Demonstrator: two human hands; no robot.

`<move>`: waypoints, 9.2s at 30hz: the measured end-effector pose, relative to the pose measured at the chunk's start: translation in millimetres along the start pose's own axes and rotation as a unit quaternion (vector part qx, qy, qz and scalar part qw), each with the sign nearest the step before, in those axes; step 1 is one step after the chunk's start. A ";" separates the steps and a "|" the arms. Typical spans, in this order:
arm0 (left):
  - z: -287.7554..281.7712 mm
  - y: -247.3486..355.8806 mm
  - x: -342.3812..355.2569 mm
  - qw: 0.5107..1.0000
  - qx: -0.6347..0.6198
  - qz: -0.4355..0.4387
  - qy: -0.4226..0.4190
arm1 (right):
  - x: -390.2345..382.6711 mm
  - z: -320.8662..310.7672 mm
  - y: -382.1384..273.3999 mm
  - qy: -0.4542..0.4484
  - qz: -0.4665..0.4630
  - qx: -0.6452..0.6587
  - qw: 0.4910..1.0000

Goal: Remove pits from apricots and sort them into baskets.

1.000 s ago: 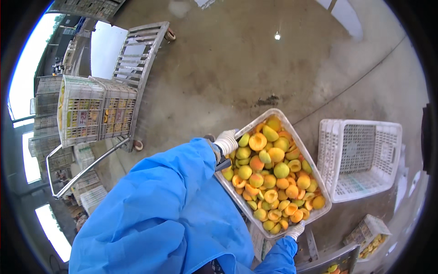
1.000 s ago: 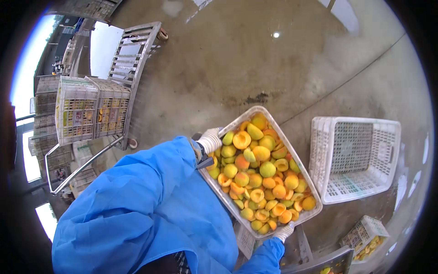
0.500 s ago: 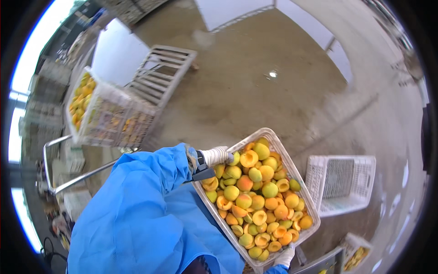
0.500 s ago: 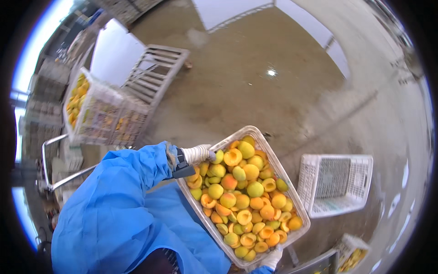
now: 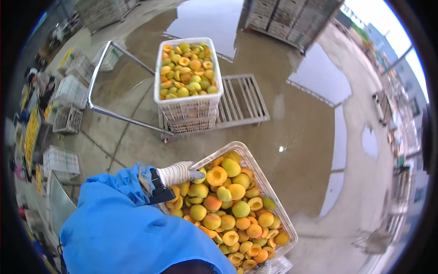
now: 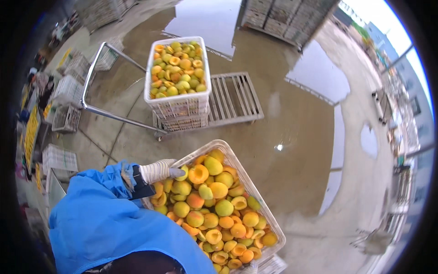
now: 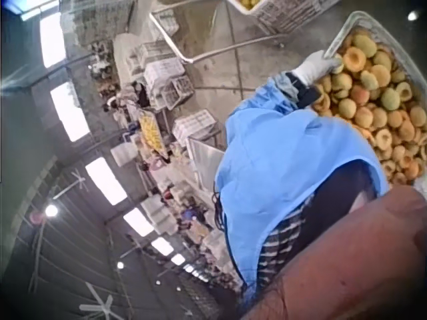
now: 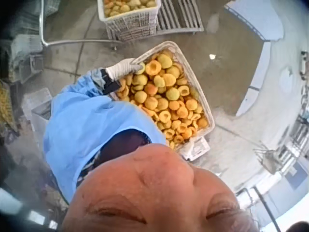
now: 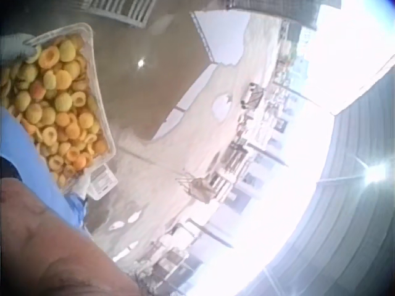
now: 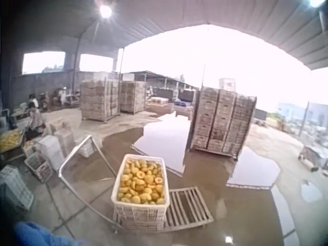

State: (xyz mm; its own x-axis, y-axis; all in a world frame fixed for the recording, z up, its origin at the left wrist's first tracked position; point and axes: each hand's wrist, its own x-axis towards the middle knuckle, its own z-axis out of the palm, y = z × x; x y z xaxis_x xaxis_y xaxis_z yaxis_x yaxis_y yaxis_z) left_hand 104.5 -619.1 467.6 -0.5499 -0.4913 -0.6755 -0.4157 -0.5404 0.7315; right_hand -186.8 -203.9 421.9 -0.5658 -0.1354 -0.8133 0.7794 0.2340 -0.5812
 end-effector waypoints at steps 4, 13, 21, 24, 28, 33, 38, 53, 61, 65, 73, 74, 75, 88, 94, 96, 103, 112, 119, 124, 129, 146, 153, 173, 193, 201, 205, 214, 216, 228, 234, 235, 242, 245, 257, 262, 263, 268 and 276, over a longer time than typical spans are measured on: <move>-48.9 69.6 -57.8 0.987 -0.133 0.057 0.065 | -33.1 83.1 -95.9 -0.074 -0.033 -0.087 0.993; -126.5 143.5 -135.6 0.902 -0.305 0.238 0.193 | -31.8 359.9 -284.6 -0.316 -0.208 -0.178 0.909; -126.7 174.2 -94.6 0.721 -0.442 0.397 0.358 | -0.7 651.9 -374.1 -0.464 -0.275 -0.365 0.759; -130.5 179.6 -47.4 0.662 -0.486 0.395 0.413 | 23.9 765.6 -362.7 -0.508 -0.258 -0.428 0.701; -144.6 118.6 13.5 0.659 -0.468 0.283 0.516 | 75.2 885.5 -327.6 -0.502 -0.256 -0.568 0.600; -151.4 155.3 23.6 0.618 -0.474 0.217 0.588 | 97.3 954.4 -314.7 -0.525 -0.163 -0.587 0.594; -147.7 168.8 20.5 0.617 -0.483 0.162 0.600 | 82.0 949.9 -317.8 -0.538 -0.131 -0.579 0.598; -123.1 177.5 35.1 0.513 -0.528 0.177 0.654 | 49.3 1011.1 -321.3 -0.561 -0.273 -0.645 0.441; -123.2 261.9 51.2 0.384 -0.597 0.221 0.669 | -76.7 1138.6 -276.3 -0.604 -0.370 -0.643 0.291; -117.0 222.0 95.3 0.465 -0.601 0.220 0.611 | -56.7 1235.3 -213.3 -0.650 -0.286 -0.640 0.295; -96.3 225.4 159.5 0.592 -0.577 0.260 0.500 | -10.4 1285.7 -170.1 -0.603 -0.390 -0.653 0.240; -97.5 223.5 155.9 0.601 -0.581 0.258 0.484 | -11.3 1287.7 -170.2 -0.584 -0.390 -0.672 0.236; -101.2 227.9 151.0 0.619 -0.566 0.240 0.490 | -9.6 1286.4 -173.3 -0.583 -0.385 -0.672 0.246; -115.8 231.2 147.0 0.607 -0.529 0.365 0.467 | 29.2 1314.8 -266.5 -0.534 -0.481 -0.676 0.165; -109.7 229.7 156.3 0.609 -0.508 0.309 0.525 | 45.1 1278.2 -245.0 -0.524 -0.500 -0.649 0.231; -112.2 230.6 154.7 0.650 -0.478 0.284 0.519 | 45.3 1284.1 -252.5 -0.491 -0.558 -0.646 0.173; -106.0 228.0 173.8 0.595 -0.470 0.359 0.544 | 36.2 1267.2 -241.2 -0.498 -0.576 -0.625 0.171; -95.4 226.8 163.6 0.600 -0.503 0.268 0.562 | 50.8 1258.4 -233.1 -0.479 -0.660 -0.569 0.108; -105.3 218.0 157.2 0.642 -0.482 0.315 0.506 | 41.5 1252.5 -221.0 -0.477 -0.649 -0.567 0.171; -72.3 188.8 164.2 0.570 -0.476 0.314 0.592 | 27.1 1235.4 -231.4 -0.474 -0.627 -0.586 0.197; 26.4 97.9 169.5 0.609 -0.446 0.042 0.654 | 54.0 1232.0 -254.7 -0.542 -0.586 -0.486 0.356; 224.6 -70.8 133.3 0.382 -0.609 -0.118 0.685 | 90.2 925.7 -89.1 -0.519 -0.422 -0.733 -0.120; 287.5 -113.2 111.3 0.281 -0.643 -0.130 0.700 | 3.1 789.0 77.0 -0.567 -0.276 -0.708 -0.318; 424.6 -309.0 228.8 -0.312 -0.744 -0.081 0.585 | -247.3 499.8 487.2 -0.484 -0.282 -0.541 -0.628; 527.0 -730.3 228.0 -0.374 -0.661 -0.076 0.646 | 43.3 43.1 608.8 -0.445 -0.109 -0.261 -0.850; 410.2 -896.8 268.7 0.224 -0.638 -0.324 0.662 | 127.5 33.0 665.4 -0.417 -0.149 -0.079 -0.893; 367.8 -903.1 266.8 0.205 -0.593 -0.301 0.718 | 123.3 68.4 709.8 -0.428 -0.215 -0.119 -0.870; 381.7 -817.5 282.1 -0.370 -0.757 0.031 0.538 | 126.6 66.4 705.8 -0.378 -0.277 -0.154 -0.870; 390.7 -765.8 209.7 -0.436 -0.632 0.114 0.630 | 130.1 71.4 712.5 -0.394 -0.256 -0.146 -0.871; 602.8 -638.0 226.4 -0.411 -0.446 -0.581 0.543 | 116.0 59.0 708.5 -0.408 -0.270 -0.102 -0.866; 684.3 -632.9 313.3 -0.394 -0.713 -0.474 0.335 | 141.3 101.6 755.8 -0.360 -0.272 -0.025 -0.892; 664.0 -621.2 323.8 -0.391 -0.678 -0.495 0.377 | 141.0 93.1 748.4 -0.348 -0.266 -0.060 -0.897; 489.9 -506.7 335.1 -0.335 -0.725 -0.428 0.423 | 148.5 88.1 730.0 -0.391 -0.234 -0.056 -0.889; 429.5 -469.1 338.9 -0.314 -0.735 -0.393 0.455 | 151.3 75.6 727.9 -0.409 -0.225 -0.096 -0.879; 395.3 -570.5 205.7 -0.107 -0.712 -0.252 0.646 | 141.6 65.3 737.6 -0.460 -0.083 -0.079 -0.880; 391.4 -591.7 151.1 -0.077 -0.699 -0.228 0.673 | 137.6 84.7 715.3 -0.451 -0.060 -0.103 -0.884; 398.0 -613.5 149.6 -0.073 -0.696 -0.227 0.678 | 138.7 83.2 721.0 -0.442 -0.077 -0.090 -0.889; 399.5 -673.2 145.7 -0.285 -0.732 -0.172 0.594 | 132.9 66.7 721.0 -0.437 -0.127 -0.074 -0.888; 397.6 -682.9 140.9 -0.149 -0.796 -0.222 0.544 | 136.0 67.4 725.4 -0.425 -0.110 -0.057 -0.897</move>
State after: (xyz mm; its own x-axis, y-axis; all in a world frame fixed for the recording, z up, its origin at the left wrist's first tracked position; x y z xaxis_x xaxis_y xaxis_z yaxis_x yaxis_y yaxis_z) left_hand 22.8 -47.7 -90.1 -0.2122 0.6314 -0.7459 0.6665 0.6517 0.3621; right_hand 319.8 -117.5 -112.1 -0.3579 0.6957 -0.6228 0.8926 0.0592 -0.4469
